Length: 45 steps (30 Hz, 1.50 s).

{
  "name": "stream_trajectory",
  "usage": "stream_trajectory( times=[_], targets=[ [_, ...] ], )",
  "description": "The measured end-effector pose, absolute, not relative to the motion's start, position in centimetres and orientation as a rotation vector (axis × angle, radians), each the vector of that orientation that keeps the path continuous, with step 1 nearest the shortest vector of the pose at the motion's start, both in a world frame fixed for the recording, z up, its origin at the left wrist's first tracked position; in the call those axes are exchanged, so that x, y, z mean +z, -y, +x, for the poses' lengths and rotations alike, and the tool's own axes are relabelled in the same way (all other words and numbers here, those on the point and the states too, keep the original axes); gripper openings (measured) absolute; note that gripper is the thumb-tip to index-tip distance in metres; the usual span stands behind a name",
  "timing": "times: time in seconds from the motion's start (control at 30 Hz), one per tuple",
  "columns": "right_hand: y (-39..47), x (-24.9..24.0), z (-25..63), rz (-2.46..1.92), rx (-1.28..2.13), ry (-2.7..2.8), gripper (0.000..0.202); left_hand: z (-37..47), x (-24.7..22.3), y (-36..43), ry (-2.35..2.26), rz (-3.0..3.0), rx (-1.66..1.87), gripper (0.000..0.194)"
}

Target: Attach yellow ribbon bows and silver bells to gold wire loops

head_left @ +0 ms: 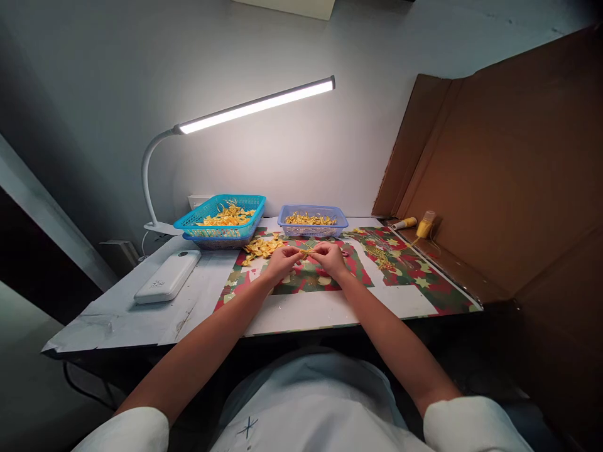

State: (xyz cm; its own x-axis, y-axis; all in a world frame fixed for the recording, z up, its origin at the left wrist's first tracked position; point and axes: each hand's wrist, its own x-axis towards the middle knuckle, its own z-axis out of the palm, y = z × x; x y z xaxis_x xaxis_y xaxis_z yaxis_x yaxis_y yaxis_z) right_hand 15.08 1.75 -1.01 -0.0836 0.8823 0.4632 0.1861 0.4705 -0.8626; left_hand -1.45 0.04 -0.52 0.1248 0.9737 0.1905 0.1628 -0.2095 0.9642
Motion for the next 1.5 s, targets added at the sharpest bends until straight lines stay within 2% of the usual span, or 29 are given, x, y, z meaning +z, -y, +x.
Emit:
stream_trajectory(
  times=[0.57, 0.63, 0.8, 1.0, 1.07, 1.23, 1.5],
  targets=[
    [-0.9, -0.7, 14.2, -1.047, 0.661, 1.537, 0.009, -0.9, -0.7, -0.3, -1.217, 1.589, 1.267, 0.034],
    [-0.8, -0.8, 14.1, -1.086, 0.624, 1.5, 0.013, -0.8, -0.8, -0.4, -1.243, 1.597, 1.282, 0.032],
    [-0.7, -1.1, 13.9, -1.194, 0.618, 1.425, 0.041, -0.7, -1.4, -0.7, -1.351, 1.628, 1.282, 0.028],
    [-0.7, -1.2, 13.0, -1.23, 0.709, 1.485, 0.045, -0.9, -1.5, -0.7, -1.431, 1.739, 1.031, 0.023],
    [-0.6, -1.1, 13.1, -1.244, 0.693, 1.532, 0.041, -1.1, -1.2, -0.6, -1.444, 1.76, 0.968, 0.022],
    [-0.4, -0.9, 14.1, -1.262, 0.652, 1.761, 0.013, -1.6, -0.4, -0.2, -1.437, 1.807, 0.929, 0.019],
    [0.2, -0.3, 14.4, -1.239, 0.532, 1.954, 0.01, -2.1, 0.4, 0.1, -1.409, 1.87, 0.945, 0.014]
  ],
)
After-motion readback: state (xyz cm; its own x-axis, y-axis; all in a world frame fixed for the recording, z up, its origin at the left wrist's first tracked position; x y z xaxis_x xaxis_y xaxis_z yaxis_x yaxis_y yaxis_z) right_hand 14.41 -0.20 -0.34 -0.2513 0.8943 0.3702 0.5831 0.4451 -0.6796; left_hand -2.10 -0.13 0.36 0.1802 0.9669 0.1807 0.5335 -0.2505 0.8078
